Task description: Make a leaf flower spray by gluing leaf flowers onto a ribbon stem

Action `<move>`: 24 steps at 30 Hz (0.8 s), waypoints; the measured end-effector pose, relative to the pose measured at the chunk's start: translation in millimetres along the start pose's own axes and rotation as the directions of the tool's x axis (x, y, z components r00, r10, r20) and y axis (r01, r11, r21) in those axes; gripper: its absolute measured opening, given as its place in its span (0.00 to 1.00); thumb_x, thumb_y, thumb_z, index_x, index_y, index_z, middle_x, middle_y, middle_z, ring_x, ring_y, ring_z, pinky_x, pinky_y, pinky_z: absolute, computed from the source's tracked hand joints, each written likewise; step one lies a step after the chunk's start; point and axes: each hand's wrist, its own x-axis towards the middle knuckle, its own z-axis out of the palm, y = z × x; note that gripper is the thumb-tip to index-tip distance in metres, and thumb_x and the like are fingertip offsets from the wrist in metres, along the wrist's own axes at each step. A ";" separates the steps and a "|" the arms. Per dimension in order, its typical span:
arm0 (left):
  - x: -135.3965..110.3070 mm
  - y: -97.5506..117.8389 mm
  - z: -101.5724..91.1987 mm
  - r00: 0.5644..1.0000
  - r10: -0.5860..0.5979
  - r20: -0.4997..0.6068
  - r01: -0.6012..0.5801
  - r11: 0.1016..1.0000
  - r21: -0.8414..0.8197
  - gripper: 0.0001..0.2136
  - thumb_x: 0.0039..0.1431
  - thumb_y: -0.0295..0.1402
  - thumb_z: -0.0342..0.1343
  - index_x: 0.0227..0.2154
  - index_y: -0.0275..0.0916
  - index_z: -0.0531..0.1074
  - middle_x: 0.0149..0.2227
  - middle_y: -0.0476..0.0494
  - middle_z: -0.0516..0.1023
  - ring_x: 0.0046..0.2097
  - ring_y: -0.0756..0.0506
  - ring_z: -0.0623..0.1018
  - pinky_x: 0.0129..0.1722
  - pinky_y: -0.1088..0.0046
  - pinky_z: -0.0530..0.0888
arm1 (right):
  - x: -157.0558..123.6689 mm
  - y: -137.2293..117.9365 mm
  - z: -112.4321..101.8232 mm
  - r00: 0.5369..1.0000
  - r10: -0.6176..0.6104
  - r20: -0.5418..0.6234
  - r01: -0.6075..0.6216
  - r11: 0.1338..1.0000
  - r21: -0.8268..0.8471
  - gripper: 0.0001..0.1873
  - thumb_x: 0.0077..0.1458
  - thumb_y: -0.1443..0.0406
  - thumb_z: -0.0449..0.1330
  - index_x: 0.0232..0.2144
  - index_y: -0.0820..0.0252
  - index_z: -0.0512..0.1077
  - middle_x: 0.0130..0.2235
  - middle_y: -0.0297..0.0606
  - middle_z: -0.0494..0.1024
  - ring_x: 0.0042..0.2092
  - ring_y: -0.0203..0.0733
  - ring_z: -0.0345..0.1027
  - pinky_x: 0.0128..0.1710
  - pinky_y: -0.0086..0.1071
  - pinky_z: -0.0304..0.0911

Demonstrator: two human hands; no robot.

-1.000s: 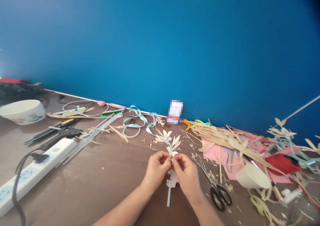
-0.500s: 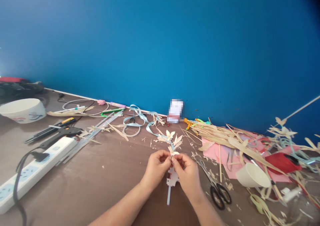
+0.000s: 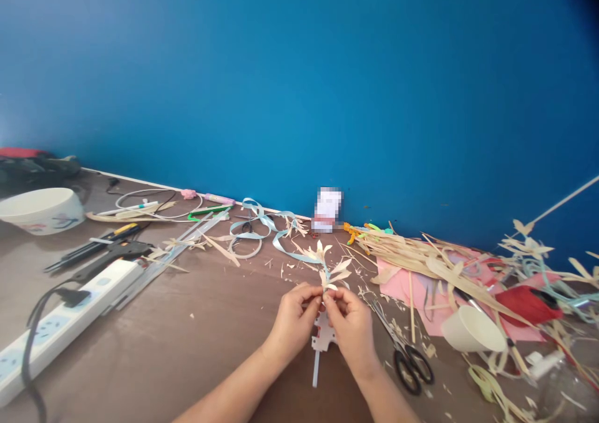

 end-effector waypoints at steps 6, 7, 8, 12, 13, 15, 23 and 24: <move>1.4 -1.0 -0.2 0.999 -0.035 0.017 0.035 0.999 -0.006 0.11 0.51 0.32 0.51 0.35 0.38 0.76 0.27 0.46 0.67 0.29 0.49 0.71 0.26 0.76 0.70 | 0.7 -1.3 -0.4 1.000 -0.010 -0.003 0.010 1.000 0.008 0.10 0.50 0.60 0.55 0.26 0.61 0.68 0.20 0.32 0.69 0.20 0.33 0.60 0.19 0.25 0.57; 1.4 -1.1 -0.2 0.999 -0.036 0.011 0.036 0.999 -0.010 0.11 0.50 0.32 0.52 0.34 0.38 0.76 0.27 0.46 0.67 0.29 0.49 0.71 0.26 0.77 0.70 | 0.4 -1.6 -0.3 1.000 -0.016 -0.005 0.016 1.000 -0.003 0.09 0.50 0.60 0.55 0.26 0.61 0.68 0.19 0.31 0.68 0.20 0.33 0.59 0.19 0.25 0.57; 1.4 -1.1 -0.1 0.999 -0.036 0.004 0.036 0.999 -0.015 0.11 0.50 0.32 0.52 0.34 0.38 0.76 0.27 0.47 0.67 0.29 0.49 0.71 0.26 0.77 0.70 | 0.0 -1.8 -0.2 1.000 -0.021 -0.009 0.021 1.000 -0.013 0.09 0.50 0.61 0.55 0.26 0.61 0.68 0.19 0.31 0.68 0.20 0.33 0.59 0.19 0.25 0.57; 1.5 -0.3 0.9 0.998 -0.070 -0.008 0.069 0.994 -0.082 0.10 0.48 0.32 0.54 0.33 0.37 0.76 0.26 0.47 0.67 0.28 0.50 0.71 0.25 0.78 0.70 | -1.2 -3.0 0.3 0.998 -0.043 -0.035 0.042 0.999 -0.035 0.08 0.50 0.62 0.55 0.26 0.61 0.68 0.20 0.32 0.70 0.21 0.34 0.61 0.21 0.26 0.58; 1.6 -0.1 1.2 0.996 -0.093 -0.002 0.093 0.990 -0.109 0.10 0.48 0.33 0.54 0.33 0.36 0.76 0.26 0.47 0.67 0.28 0.50 0.71 0.24 0.78 0.70 | -1.4 -3.6 0.4 0.998 -0.046 -0.033 0.045 0.998 -0.032 0.07 0.50 0.62 0.55 0.26 0.61 0.68 0.21 0.33 0.70 0.21 0.35 0.62 0.21 0.26 0.59; 1.8 0.4 1.7 0.990 -0.137 0.010 0.137 0.979 -0.153 0.11 0.47 0.34 0.55 0.32 0.34 0.76 0.26 0.47 0.66 0.27 0.50 0.71 0.21 0.79 0.69 | -1.8 -5.3 0.5 0.999 -0.049 -0.022 0.048 0.999 -0.021 0.07 0.50 0.62 0.55 0.26 0.61 0.68 0.22 0.33 0.71 0.21 0.35 0.63 0.22 0.26 0.60; -1.6 0.0 3.8 0.996 -0.080 -0.043 0.078 0.996 -0.051 0.11 0.50 0.34 0.53 0.33 0.37 0.76 0.26 0.48 0.65 0.26 0.51 0.70 0.21 0.80 0.69 | -2.5 -11.5 0.3 0.995 -0.091 -0.043 0.088 0.993 -0.078 0.05 0.49 0.65 0.55 0.25 0.60 0.67 0.21 0.32 0.70 0.22 0.35 0.63 0.23 0.26 0.60; -2.7 -0.6 4.3 0.998 -0.050 -0.047 0.049 0.998 -0.025 0.11 0.51 0.34 0.52 0.34 0.37 0.76 0.26 0.48 0.64 0.26 0.51 0.69 0.21 0.80 0.69 | -2.5 -12.0 0.3 0.994 -0.098 -0.052 0.094 0.993 -0.076 0.05 0.48 0.65 0.55 0.24 0.60 0.67 0.21 0.31 0.70 0.23 0.35 0.63 0.23 0.26 0.60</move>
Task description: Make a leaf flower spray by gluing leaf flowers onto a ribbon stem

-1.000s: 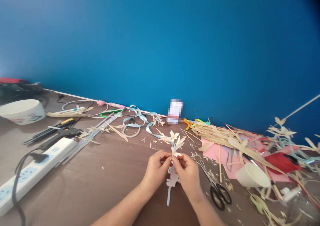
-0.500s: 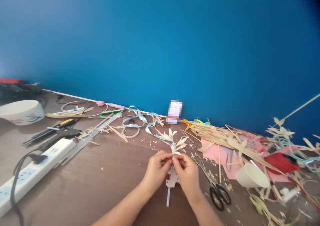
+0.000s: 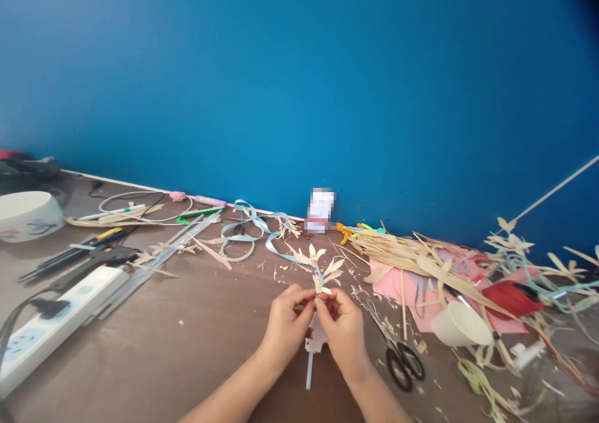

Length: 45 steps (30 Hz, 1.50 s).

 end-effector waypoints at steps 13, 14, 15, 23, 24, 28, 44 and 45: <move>-7.1 -0.9 1.9 0.976 0.190 0.104 -0.199 0.976 0.088 0.21 0.49 0.20 0.45 0.45 0.40 0.70 0.32 0.44 0.64 0.35 0.48 0.69 0.26 0.79 0.68 | 2.1 9.8 0.5 0.999 0.022 -0.046 -0.019 0.998 0.052 0.03 0.48 0.66 0.55 0.25 0.59 0.64 0.24 0.32 0.70 0.25 0.35 0.66 0.27 0.27 0.63; -6.9 -2.1 1.7 0.977 0.189 0.104 -0.199 0.975 0.095 0.21 0.49 0.20 0.45 0.45 0.40 0.69 0.32 0.45 0.64 0.35 0.48 0.69 0.27 0.79 0.68 | 2.2 10.3 0.4 0.998 0.024 -0.051 -0.021 0.998 0.052 0.03 0.48 0.66 0.55 0.25 0.59 0.64 0.24 0.32 0.70 0.26 0.35 0.66 0.27 0.27 0.63; -6.9 -3.1 1.5 0.976 0.190 0.107 -0.201 0.974 0.101 0.22 0.49 0.19 0.44 0.46 0.40 0.69 0.32 0.45 0.63 0.35 0.48 0.69 0.27 0.78 0.68 | 2.3 10.8 0.3 0.998 0.028 -0.053 -0.025 0.998 0.056 0.03 0.47 0.66 0.55 0.25 0.59 0.64 0.24 0.32 0.70 0.26 0.35 0.66 0.27 0.27 0.63; -7.8 -1.4 0.8 0.971 0.170 0.169 -0.177 0.984 0.025 0.21 0.51 0.22 0.47 0.49 0.41 0.67 0.32 0.45 0.63 0.35 0.48 0.68 0.29 0.76 0.69 | 5.8 14.4 1.6 0.990 0.140 0.004 -0.133 0.929 0.345 0.05 0.46 0.67 0.57 0.25 0.59 0.63 0.24 0.31 0.70 0.27 0.36 0.67 0.29 0.28 0.63; -6.9 -0.8 0.8 0.976 0.142 0.164 -0.143 0.990 -0.009 0.20 0.51 0.24 0.48 0.47 0.41 0.68 0.32 0.45 0.63 0.34 0.48 0.69 0.28 0.77 0.68 | 6.6 14.5 1.5 0.986 0.163 0.029 -0.160 0.892 0.423 0.05 0.44 0.68 0.58 0.25 0.59 0.63 0.23 0.30 0.70 0.26 0.34 0.66 0.29 0.27 0.63; -1.3 -0.9 -0.1 0.984 -0.069 0.166 0.112 0.957 -0.268 0.13 0.50 0.31 0.53 0.40 0.38 0.73 0.30 0.48 0.64 0.27 0.52 0.69 0.23 0.77 0.67 | 8.3 13.5 1.1 0.965 0.228 0.131 -0.260 0.762 0.593 0.08 0.42 0.68 0.60 0.23 0.60 0.62 0.20 0.26 0.66 0.19 0.28 0.58 0.19 0.22 0.56; 7.6 1.0 -5.3 0.919 -0.245 0.309 0.390 0.677 -0.624 0.09 0.43 0.31 0.62 0.24 0.33 0.68 0.19 0.48 0.72 0.20 0.51 0.73 0.19 0.81 0.65 | 7.3 3.0 0.5 0.875 0.250 0.414 -0.483 0.503 0.717 0.11 0.38 0.66 0.66 0.21 0.61 0.66 0.13 0.23 0.63 0.15 0.25 0.51 0.18 0.22 0.55; 7.7 1.8 -5.7 0.917 -0.240 0.319 0.393 0.680 -0.619 0.09 0.44 0.32 0.61 0.25 0.33 0.68 0.19 0.48 0.72 0.21 0.51 0.73 0.19 0.81 0.65 | 7.4 4.1 0.7 0.878 0.254 0.406 -0.478 0.516 0.710 0.11 0.38 0.65 0.66 0.21 0.61 0.66 0.13 0.23 0.63 0.15 0.25 0.50 0.18 0.22 0.55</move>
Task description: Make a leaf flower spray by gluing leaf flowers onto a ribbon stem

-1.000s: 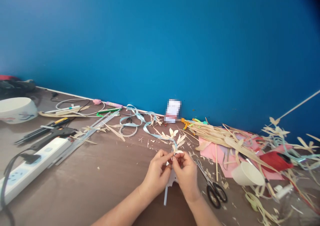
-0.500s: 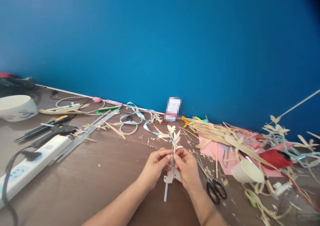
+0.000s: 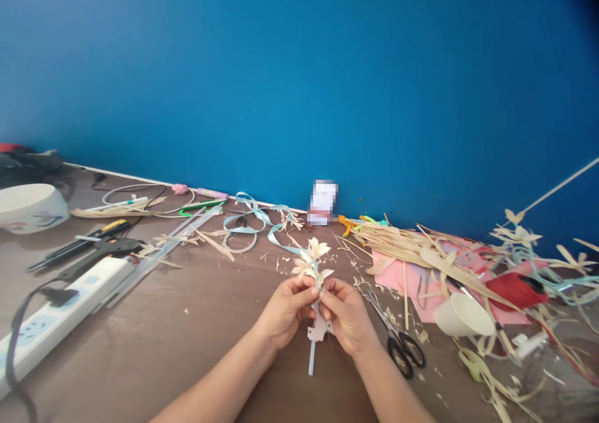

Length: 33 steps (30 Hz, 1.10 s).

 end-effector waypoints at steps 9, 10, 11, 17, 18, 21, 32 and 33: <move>-2.2 1.1 2.8 0.997 0.005 -0.075 0.000 0.998 0.062 0.09 0.44 0.34 0.61 0.25 0.35 0.68 0.23 0.52 0.69 0.24 0.54 0.71 0.22 0.80 0.68 | 1.9 1.5 -2.5 0.989 -0.123 -0.079 0.101 0.966 -0.239 0.09 0.41 0.64 0.64 0.21 0.62 0.67 0.19 0.27 0.69 0.18 0.26 0.54 0.18 0.20 0.52; -2.2 1.0 2.7 0.996 0.010 -0.091 -0.003 0.997 0.071 0.10 0.44 0.34 0.61 0.25 0.35 0.68 0.24 0.52 0.69 0.25 0.54 0.70 0.23 0.80 0.69 | 1.4 0.6 -2.0 0.988 -0.132 -0.081 0.106 0.958 -0.265 0.09 0.41 0.64 0.64 0.21 0.62 0.67 0.19 0.27 0.69 0.19 0.26 0.56 0.19 0.21 0.52; -2.1 0.9 2.5 0.994 0.017 -0.108 -0.008 0.996 0.084 0.10 0.43 0.34 0.62 0.26 0.35 0.68 0.25 0.51 0.69 0.26 0.54 0.70 0.24 0.80 0.69 | 0.8 -0.3 -1.6 0.986 -0.144 -0.084 0.114 0.951 -0.286 0.09 0.42 0.64 0.63 0.21 0.61 0.67 0.19 0.28 0.70 0.20 0.28 0.57 0.20 0.21 0.54; -1.3 -0.8 -0.4 0.995 0.030 -0.096 -0.018 0.993 0.119 0.11 0.44 0.34 0.62 0.28 0.35 0.68 0.25 0.50 0.70 0.24 0.54 0.69 0.23 0.79 0.68 | -1.0 -3.4 -0.4 0.987 -0.158 -0.029 0.142 0.943 -0.300 0.09 0.43 0.63 0.62 0.21 0.60 0.66 0.20 0.29 0.70 0.23 0.33 0.63 0.23 0.26 0.60; -1.2 -1.0 -0.6 0.996 0.023 -0.085 -0.014 0.995 0.104 0.11 0.43 0.34 0.62 0.28 0.35 0.68 0.24 0.51 0.70 0.22 0.55 0.68 0.22 0.79 0.68 | -1.2 -3.6 0.2 0.989 -0.149 -0.007 0.141 0.950 -0.279 0.09 0.44 0.63 0.62 0.21 0.60 0.66 0.20 0.29 0.70 0.22 0.33 0.63 0.22 0.26 0.60; -1.0 -1.5 -0.2 0.997 -0.003 -0.073 0.007 0.998 0.059 0.11 0.41 0.33 0.63 0.27 0.35 0.69 0.20 0.53 0.68 0.18 0.56 0.66 0.20 0.80 0.67 | -1.4 -3.7 1.8 0.992 -0.118 0.045 0.125 0.968 -0.216 0.08 0.45 0.63 0.61 0.22 0.60 0.65 0.20 0.29 0.71 0.20 0.32 0.63 0.21 0.26 0.61; -0.9 -2.5 1.1 0.997 0.022 -0.069 -0.014 0.993 0.115 0.12 0.42 0.34 0.63 0.31 0.33 0.74 0.16 0.52 0.67 0.17 0.56 0.65 0.19 0.80 0.64 | -3.1 -5.0 3.7 0.992 -0.123 0.025 0.126 0.965 -0.230 0.09 0.46 0.63 0.61 0.21 0.60 0.64 0.15 0.25 0.65 0.16 0.28 0.56 0.19 0.24 0.57; -0.8 -2.7 1.0 0.997 0.025 -0.078 -0.016 0.993 0.118 0.12 0.41 0.34 0.63 0.30 0.34 0.74 0.15 0.53 0.67 0.17 0.55 0.65 0.20 0.79 0.64 | -3.1 -5.5 4.1 0.992 -0.125 0.010 0.124 0.965 -0.233 0.10 0.45 0.63 0.61 0.21 0.60 0.64 0.15 0.24 0.64 0.16 0.28 0.55 0.19 0.24 0.57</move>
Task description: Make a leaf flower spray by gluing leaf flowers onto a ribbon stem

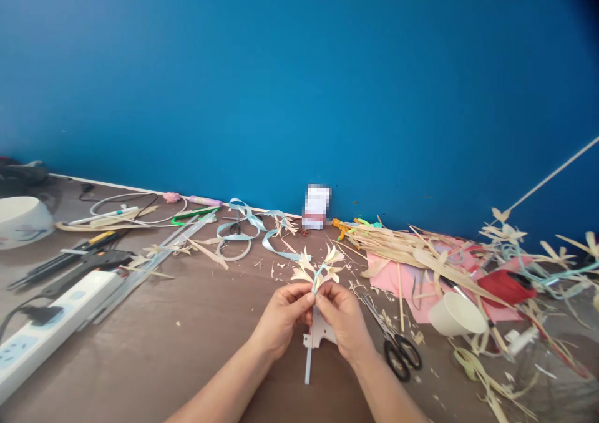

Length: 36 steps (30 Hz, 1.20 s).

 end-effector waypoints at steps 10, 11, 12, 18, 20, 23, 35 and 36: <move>0.3 0.1 -0.4 0.997 0.065 -0.050 -0.065 0.998 -0.005 0.09 0.40 0.32 0.64 0.25 0.34 0.71 0.19 0.51 0.70 0.20 0.56 0.67 0.23 0.80 0.65 | 1.2 6.6 -4.6 0.993 -0.119 -0.006 0.117 0.985 -0.123 0.06 0.48 0.64 0.59 0.23 0.59 0.66 0.20 0.29 0.69 0.22 0.33 0.64 0.24 0.28 0.61; 0.3 -0.1 -0.4 0.997 0.063 -0.042 -0.063 0.998 -0.017 0.09 0.41 0.32 0.64 0.25 0.34 0.71 0.19 0.52 0.70 0.20 0.56 0.67 0.23 0.80 0.65 | 1.3 7.6 -5.2 0.992 -0.126 -0.012 0.123 0.982 -0.145 0.06 0.48 0.64 0.59 0.24 0.60 0.66 0.20 0.29 0.69 0.22 0.33 0.63 0.24 0.28 0.61; 0.3 -0.2 -0.4 0.998 0.057 -0.036 -0.058 0.998 -0.032 0.09 0.41 0.31 0.63 0.25 0.34 0.71 0.19 0.52 0.70 0.20 0.56 0.67 0.23 0.80 0.65 | 1.4 8.2 -5.6 0.991 -0.132 -0.019 0.127 0.978 -0.166 0.06 0.49 0.64 0.59 0.24 0.60 0.66 0.21 0.29 0.69 0.22 0.33 0.63 0.24 0.27 0.61; 0.3 0.8 1.0 1.000 0.010 -0.018 -0.012 0.995 -0.096 0.09 0.40 0.30 0.64 0.26 0.32 0.73 0.23 0.48 0.72 0.22 0.55 0.69 0.26 0.78 0.67 | 1.5 8.6 -5.0 0.991 -0.129 -0.027 0.121 0.973 -0.198 0.08 0.49 0.62 0.58 0.24 0.60 0.65 0.21 0.29 0.68 0.22 0.33 0.63 0.23 0.27 0.61; -0.1 2.1 2.2 1.000 0.005 0.001 -0.004 0.996 -0.088 0.09 0.40 0.31 0.63 0.25 0.31 0.74 0.23 0.47 0.73 0.23 0.55 0.69 0.26 0.78 0.67 | 1.2 9.4 -5.0 0.991 -0.127 -0.034 0.117 0.972 -0.205 0.08 0.49 0.61 0.59 0.25 0.59 0.65 0.20 0.29 0.68 0.22 0.34 0.63 0.22 0.27 0.61; -0.4 3.1 3.6 1.000 0.004 -0.004 -0.004 0.996 -0.090 0.09 0.39 0.31 0.64 0.24 0.31 0.74 0.22 0.47 0.73 0.22 0.55 0.69 0.26 0.79 0.67 | 0.6 11.7 -5.7 0.990 -0.137 -0.039 0.124 0.963 -0.240 0.08 0.49 0.60 0.58 0.25 0.59 0.65 0.20 0.30 0.68 0.22 0.34 0.63 0.22 0.28 0.61; -0.6 0.9 2.6 0.998 -0.008 -0.069 0.002 0.996 -0.088 0.11 0.40 0.34 0.64 0.24 0.35 0.69 0.24 0.50 0.71 0.24 0.53 0.71 0.23 0.78 0.69 | -4.7 5.9 -4.7 0.925 -0.377 -0.055 0.278 0.767 -0.578 0.04 0.49 0.66 0.56 0.24 0.58 0.67 0.22 0.30 0.65 0.23 0.34 0.58 0.24 0.26 0.56; -0.7 0.8 2.7 0.998 -0.008 -0.070 0.002 0.996 -0.085 0.11 0.40 0.34 0.63 0.24 0.35 0.68 0.24 0.50 0.71 0.25 0.52 0.71 0.23 0.79 0.69 | -4.8 6.3 -4.8 0.922 -0.382 -0.058 0.279 0.762 -0.584 0.04 0.49 0.66 0.56 0.24 0.58 0.67 0.21 0.30 0.65 0.23 0.34 0.57 0.23 0.26 0.55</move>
